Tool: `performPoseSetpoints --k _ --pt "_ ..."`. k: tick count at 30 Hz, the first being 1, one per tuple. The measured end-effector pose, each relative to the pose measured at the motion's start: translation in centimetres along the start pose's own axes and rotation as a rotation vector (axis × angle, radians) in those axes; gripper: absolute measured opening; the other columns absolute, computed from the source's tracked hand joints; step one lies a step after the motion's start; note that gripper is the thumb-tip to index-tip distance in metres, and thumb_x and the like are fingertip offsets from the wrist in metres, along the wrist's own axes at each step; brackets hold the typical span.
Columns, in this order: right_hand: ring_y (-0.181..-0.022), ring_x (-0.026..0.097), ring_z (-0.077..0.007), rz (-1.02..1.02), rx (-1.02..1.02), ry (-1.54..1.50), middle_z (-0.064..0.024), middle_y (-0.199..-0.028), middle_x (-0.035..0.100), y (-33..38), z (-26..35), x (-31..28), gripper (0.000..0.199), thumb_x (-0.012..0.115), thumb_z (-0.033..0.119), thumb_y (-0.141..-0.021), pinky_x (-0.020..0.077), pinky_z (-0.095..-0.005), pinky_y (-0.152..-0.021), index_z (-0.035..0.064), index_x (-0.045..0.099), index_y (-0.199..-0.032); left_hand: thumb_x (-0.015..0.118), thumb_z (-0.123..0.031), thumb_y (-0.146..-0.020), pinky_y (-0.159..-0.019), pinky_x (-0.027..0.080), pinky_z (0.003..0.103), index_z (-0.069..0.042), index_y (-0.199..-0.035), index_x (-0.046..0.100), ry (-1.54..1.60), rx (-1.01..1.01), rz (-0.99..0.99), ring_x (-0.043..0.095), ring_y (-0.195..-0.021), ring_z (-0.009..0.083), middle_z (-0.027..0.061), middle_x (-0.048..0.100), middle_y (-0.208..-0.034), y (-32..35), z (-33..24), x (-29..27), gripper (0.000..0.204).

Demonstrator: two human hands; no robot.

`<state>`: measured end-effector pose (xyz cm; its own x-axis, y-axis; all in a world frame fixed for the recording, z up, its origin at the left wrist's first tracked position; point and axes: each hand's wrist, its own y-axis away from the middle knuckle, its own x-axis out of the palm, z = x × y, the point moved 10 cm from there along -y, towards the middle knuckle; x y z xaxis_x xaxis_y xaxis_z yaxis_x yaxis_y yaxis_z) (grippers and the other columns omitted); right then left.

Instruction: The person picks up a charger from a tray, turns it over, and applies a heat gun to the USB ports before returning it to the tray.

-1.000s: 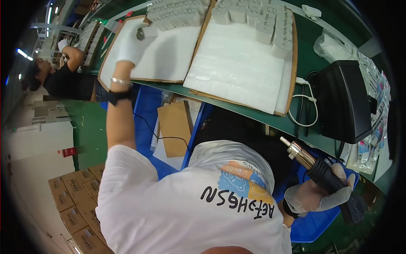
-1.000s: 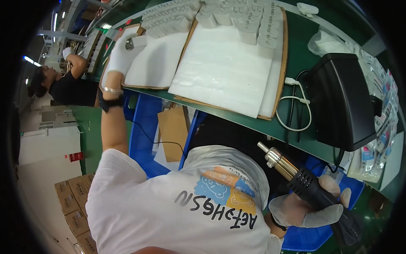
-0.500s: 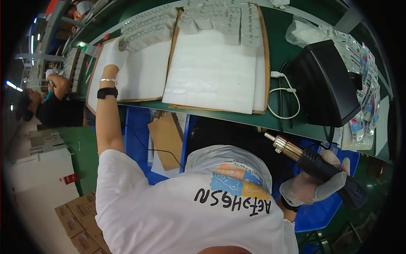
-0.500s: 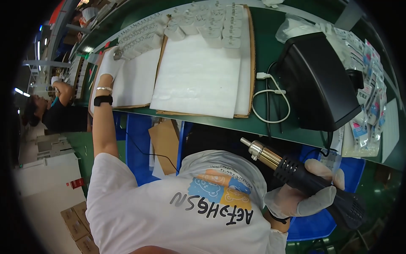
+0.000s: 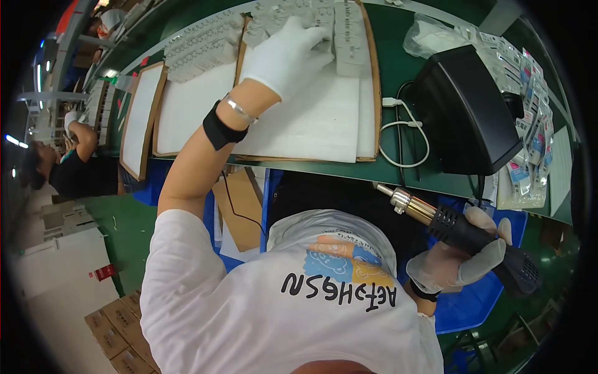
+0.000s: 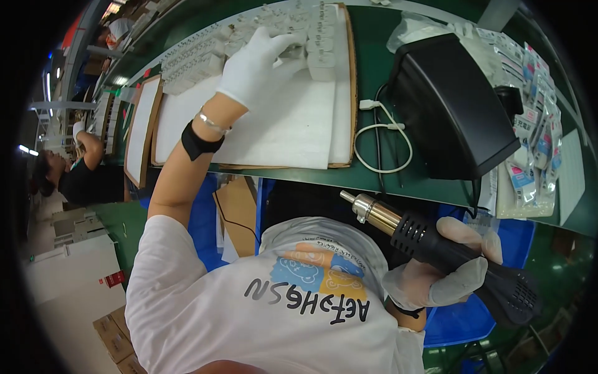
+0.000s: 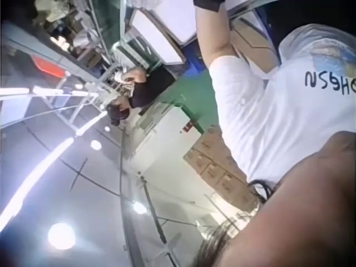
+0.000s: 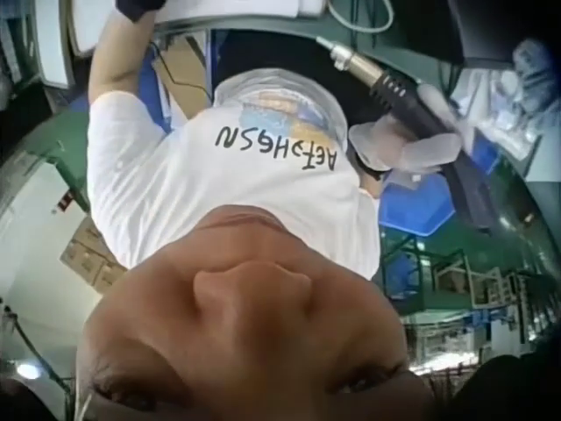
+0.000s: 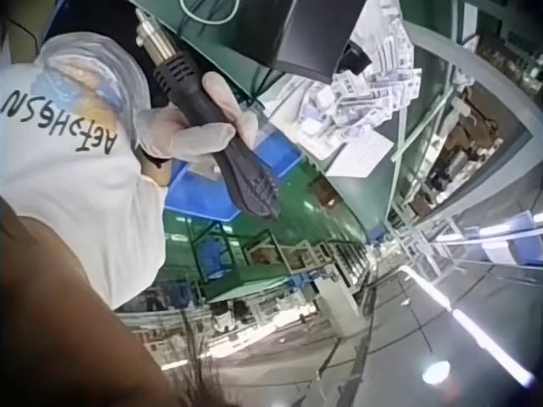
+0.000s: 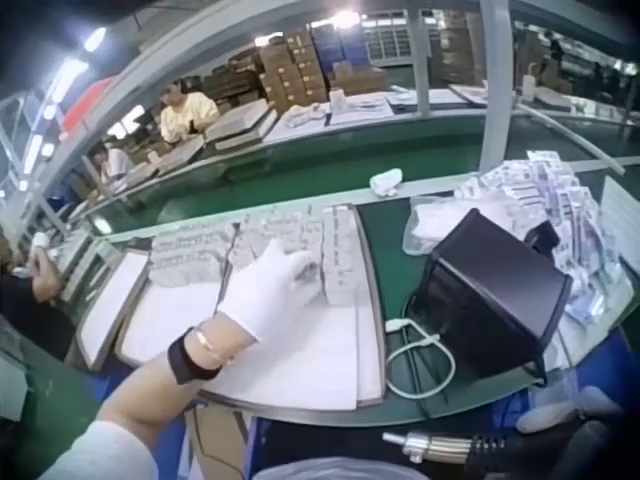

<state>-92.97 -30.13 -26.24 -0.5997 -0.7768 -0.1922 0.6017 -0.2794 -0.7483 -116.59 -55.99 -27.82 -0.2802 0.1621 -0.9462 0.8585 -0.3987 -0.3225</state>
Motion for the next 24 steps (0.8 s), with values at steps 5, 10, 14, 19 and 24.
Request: performPoseSetpoints --k 5,10,14,19,24 --pt "-0.068 0.048 -0.0133 -0.192 0.200 0.010 -0.0105 -0.086 0.060 0.7 -2.9 -2.5 0.032 0.037 0.016 -0.101 0.0423 -0.0250 -0.073 0.0135 0.039 -0.133 0.071 -0.028 -0.079 -0.077 0.053 0.036 -0.011 -0.110 0.064 0.236 0.014 0.013 0.064 -0.090 0.0289 0.0137 0.062 -0.108 3.1 1.0 -0.3 0.036" --pt "-0.071 0.049 -0.0121 -0.111 -0.060 0.320 -0.0085 -0.084 0.060 -0.3 -0.2 -0.6 0.025 0.037 0.019 -0.102 0.0407 -0.0221 -0.077 0.0140 0.043 -0.125 0.070 -0.026 -0.079 -0.078 0.052 0.036 -0.008 -0.111 0.061 0.169 -0.137 0.094 0.064 -0.092 0.0314 0.0148 0.063 -0.107 3.3 0.7 0.3 0.038" --pt "-0.073 0.049 -0.0114 -0.258 0.347 -0.155 -0.0081 -0.084 0.059 0.7 -3.2 -2.5 0.027 0.038 0.021 -0.101 0.0402 -0.0210 -0.077 0.0165 0.042 -0.128 0.071 -0.021 -0.079 -0.081 0.051 0.034 -0.006 -0.116 0.058 0.103 -0.090 0.129 0.063 -0.095 0.0317 0.0156 0.062 -0.108 3.1 0.6 1.5 0.042" --pt "-0.074 0.050 -0.0110 -0.263 0.278 -0.105 -0.0078 -0.087 0.059 1.1 -2.7 -2.5 0.035 0.039 0.027 -0.102 0.0422 -0.0212 -0.076 0.0162 0.038 -0.135 0.074 -0.012 -0.077 -0.086 0.050 0.032 -0.005 -0.121 0.055 0.608 -0.109 0.114 0.061 -0.102 0.0260 0.0127 0.058 -0.114 6.4 -0.1 0.1 0.049" --pt "-0.077 0.053 -0.0143 -0.199 0.349 -0.373 -0.0136 -0.101 0.057 1.9 -5.0 -3.0 0.044 0.049 0.017 -0.099 0.0501 -0.0235 -0.070 0.0113 0.034 -0.140 0.076 -0.006 -0.075 -0.091 0.049 0.032 -0.006 -0.122 0.053 1.301 -0.309 0.105 0.057 -0.107 0.0210 0.0086 0.054 -0.120 11.2 -3.9 0.1 0.052"
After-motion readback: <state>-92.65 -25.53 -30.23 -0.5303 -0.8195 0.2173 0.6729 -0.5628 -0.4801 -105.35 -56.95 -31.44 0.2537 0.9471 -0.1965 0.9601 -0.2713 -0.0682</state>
